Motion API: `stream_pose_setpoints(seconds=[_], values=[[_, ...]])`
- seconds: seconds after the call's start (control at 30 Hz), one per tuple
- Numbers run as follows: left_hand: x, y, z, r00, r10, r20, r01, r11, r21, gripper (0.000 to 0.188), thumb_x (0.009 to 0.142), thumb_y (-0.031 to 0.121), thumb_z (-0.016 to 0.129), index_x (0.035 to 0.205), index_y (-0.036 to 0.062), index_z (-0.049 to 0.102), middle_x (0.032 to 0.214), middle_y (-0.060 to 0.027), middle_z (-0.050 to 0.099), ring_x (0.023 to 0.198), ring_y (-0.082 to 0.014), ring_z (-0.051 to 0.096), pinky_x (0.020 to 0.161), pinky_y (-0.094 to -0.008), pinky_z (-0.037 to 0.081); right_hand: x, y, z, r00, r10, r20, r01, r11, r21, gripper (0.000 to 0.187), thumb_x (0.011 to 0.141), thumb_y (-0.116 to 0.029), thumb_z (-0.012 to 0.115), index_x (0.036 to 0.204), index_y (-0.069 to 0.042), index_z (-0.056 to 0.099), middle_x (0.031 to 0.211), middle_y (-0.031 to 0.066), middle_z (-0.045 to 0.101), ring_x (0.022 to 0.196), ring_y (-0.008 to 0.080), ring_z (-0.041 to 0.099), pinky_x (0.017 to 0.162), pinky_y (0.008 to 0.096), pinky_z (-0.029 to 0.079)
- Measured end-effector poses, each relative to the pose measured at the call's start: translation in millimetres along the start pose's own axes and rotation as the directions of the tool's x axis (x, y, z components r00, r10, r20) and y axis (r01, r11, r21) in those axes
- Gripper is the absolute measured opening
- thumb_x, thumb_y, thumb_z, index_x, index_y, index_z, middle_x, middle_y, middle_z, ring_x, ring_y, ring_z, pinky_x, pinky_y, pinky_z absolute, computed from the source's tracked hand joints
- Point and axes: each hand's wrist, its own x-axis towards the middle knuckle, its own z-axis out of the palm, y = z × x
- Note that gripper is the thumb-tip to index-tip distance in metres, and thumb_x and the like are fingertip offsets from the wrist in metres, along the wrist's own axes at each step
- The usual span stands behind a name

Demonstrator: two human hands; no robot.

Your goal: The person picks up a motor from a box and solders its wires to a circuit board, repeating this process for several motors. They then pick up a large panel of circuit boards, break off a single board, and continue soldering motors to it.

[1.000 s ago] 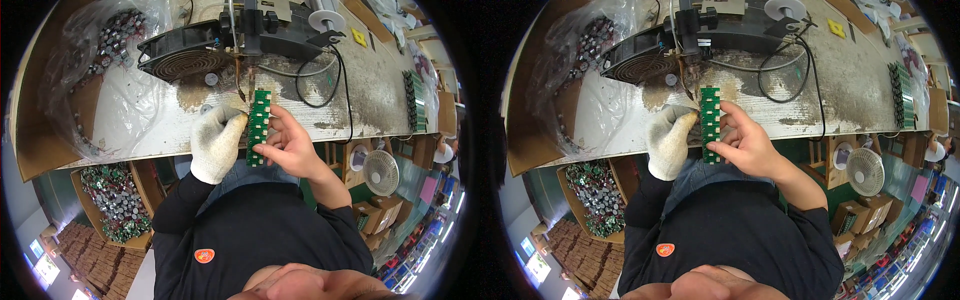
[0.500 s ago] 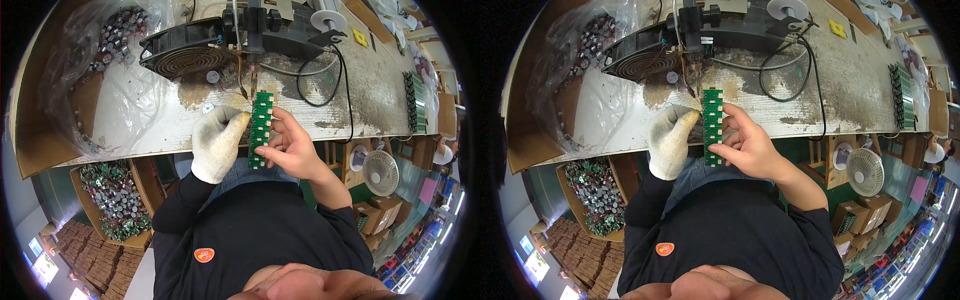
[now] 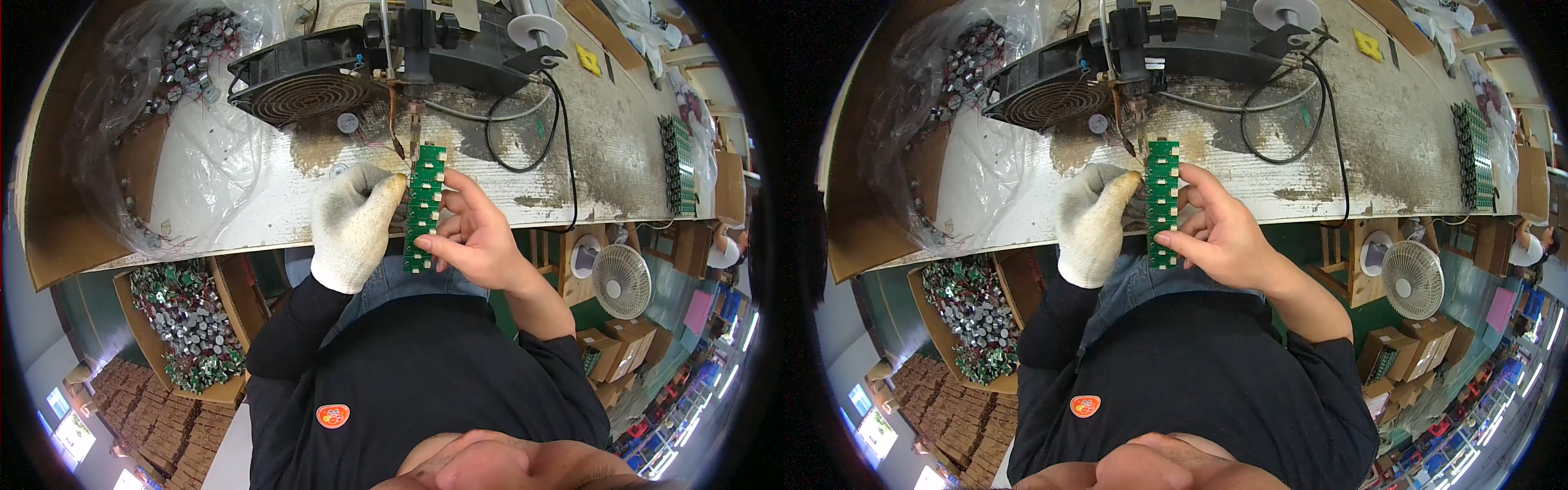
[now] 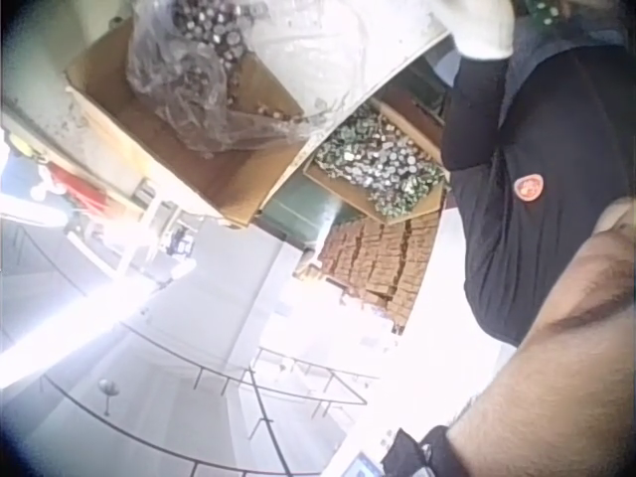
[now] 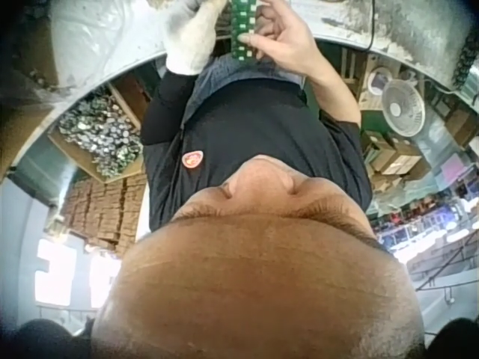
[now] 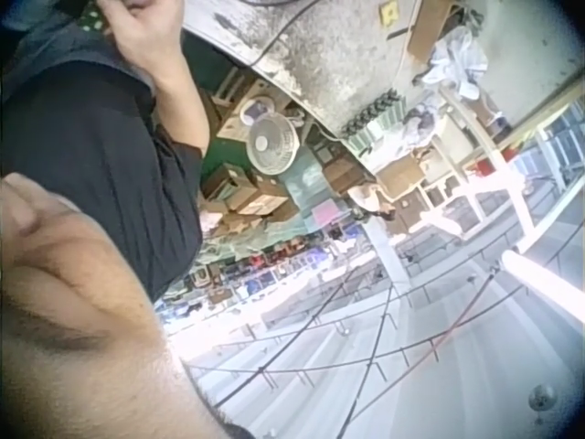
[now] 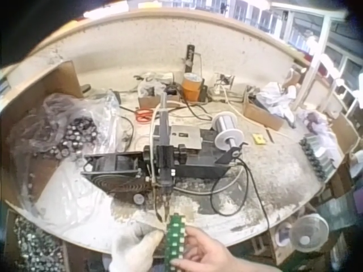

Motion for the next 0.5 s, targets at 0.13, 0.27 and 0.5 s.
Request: stream_pose_setpoints(seconds=[0.13, 0.27, 0.5], values=[[2.4, -5.1, -0.9, 1.0, -0.003, 0.002, 0.003, 0.999, 0.054, 0.02, 0.088, 0.015, 0.062, 0.079, -0.0033, 0.064, 0.068, -0.0049, 0.063, 0.062, -0.0076, 0.056, 0.055, -0.0254, 0.043, 0.2, 0.4, -1.0, 1.0, 0.028, 0.007, -0.028, 0.999, -0.022, 0.072, 0.083, 0.003, 0.066, 0.141, -0.001, 0.025, 0.105, 0.0115, 0.057, 0.07, 0.0109, 0.062, 0.052, 0.022, 0.051], [2.4, -1.5, -1.4, 1.0, 0.012, 0.004, -0.012, 0.998, 0.065, 0.021, 0.087, 0.015, 0.062, 0.08, -0.0044, 0.064, 0.068, -0.0057, 0.064, 0.063, -0.0082, 0.057, 0.056, -0.0257, 0.044, -0.1, 0.9, 1.9, 1.0, 0.03, -0.007, -0.03, 1.0, -0.003, 0.072, 0.083, 0.003, 0.066, 0.142, 0.0, 0.025, 0.105, 0.0117, 0.057, 0.07, 0.0112, 0.062, 0.052, 0.0222, 0.051], [4.4, 6.7, -14.7, 0.991, 0.068, 0.115, -0.076, 0.995, 0.07, 0.018, 0.09, 0.012, 0.062, 0.097, -0.0049, 0.064, 0.085, -0.0056, 0.066, 0.076, -0.0103, 0.06, 0.069, -0.0247, 0.047, 2.3, 1.0, 2.7, 0.999, 0.032, -0.039, -0.031, 0.999, 0.031, 0.074, 0.082, 0.005, 0.066, 0.142, 0.001, 0.022, 0.11, 0.0153, 0.057, 0.069, 0.0128, 0.062, 0.051, 0.0227, 0.051]])
